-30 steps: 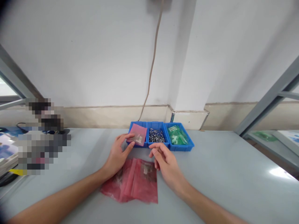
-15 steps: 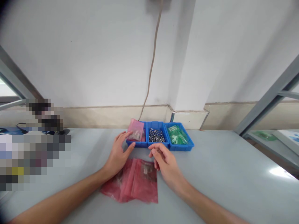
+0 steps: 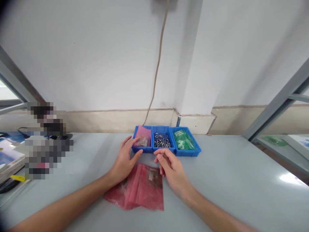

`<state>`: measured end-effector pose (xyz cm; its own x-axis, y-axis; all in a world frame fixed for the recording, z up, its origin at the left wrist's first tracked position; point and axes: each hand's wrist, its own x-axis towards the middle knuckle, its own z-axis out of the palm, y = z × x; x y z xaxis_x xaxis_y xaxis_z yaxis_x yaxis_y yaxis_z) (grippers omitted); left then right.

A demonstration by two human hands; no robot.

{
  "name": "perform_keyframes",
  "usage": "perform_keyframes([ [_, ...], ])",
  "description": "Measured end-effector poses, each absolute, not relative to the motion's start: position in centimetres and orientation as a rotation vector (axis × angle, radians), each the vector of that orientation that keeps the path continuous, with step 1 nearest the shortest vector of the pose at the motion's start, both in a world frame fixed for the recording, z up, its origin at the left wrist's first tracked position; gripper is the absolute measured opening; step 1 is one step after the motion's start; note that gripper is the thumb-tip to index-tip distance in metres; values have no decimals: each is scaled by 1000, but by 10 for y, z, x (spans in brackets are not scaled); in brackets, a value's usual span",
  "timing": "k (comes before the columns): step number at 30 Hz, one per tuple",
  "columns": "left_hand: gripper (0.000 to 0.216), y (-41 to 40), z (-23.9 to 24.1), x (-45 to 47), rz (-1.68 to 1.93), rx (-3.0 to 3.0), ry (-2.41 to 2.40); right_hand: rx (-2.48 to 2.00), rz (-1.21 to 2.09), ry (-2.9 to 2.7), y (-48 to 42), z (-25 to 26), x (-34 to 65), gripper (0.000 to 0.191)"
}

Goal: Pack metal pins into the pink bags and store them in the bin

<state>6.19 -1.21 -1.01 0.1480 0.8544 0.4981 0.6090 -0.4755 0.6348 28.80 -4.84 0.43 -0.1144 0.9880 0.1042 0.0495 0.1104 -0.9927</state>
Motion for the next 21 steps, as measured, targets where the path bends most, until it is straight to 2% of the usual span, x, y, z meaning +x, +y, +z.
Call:
perform_keyframes([
  [21,42,-16,-14,63,1150,2364,1472,-1106,1204,-1379,-47,0,289,39],
])
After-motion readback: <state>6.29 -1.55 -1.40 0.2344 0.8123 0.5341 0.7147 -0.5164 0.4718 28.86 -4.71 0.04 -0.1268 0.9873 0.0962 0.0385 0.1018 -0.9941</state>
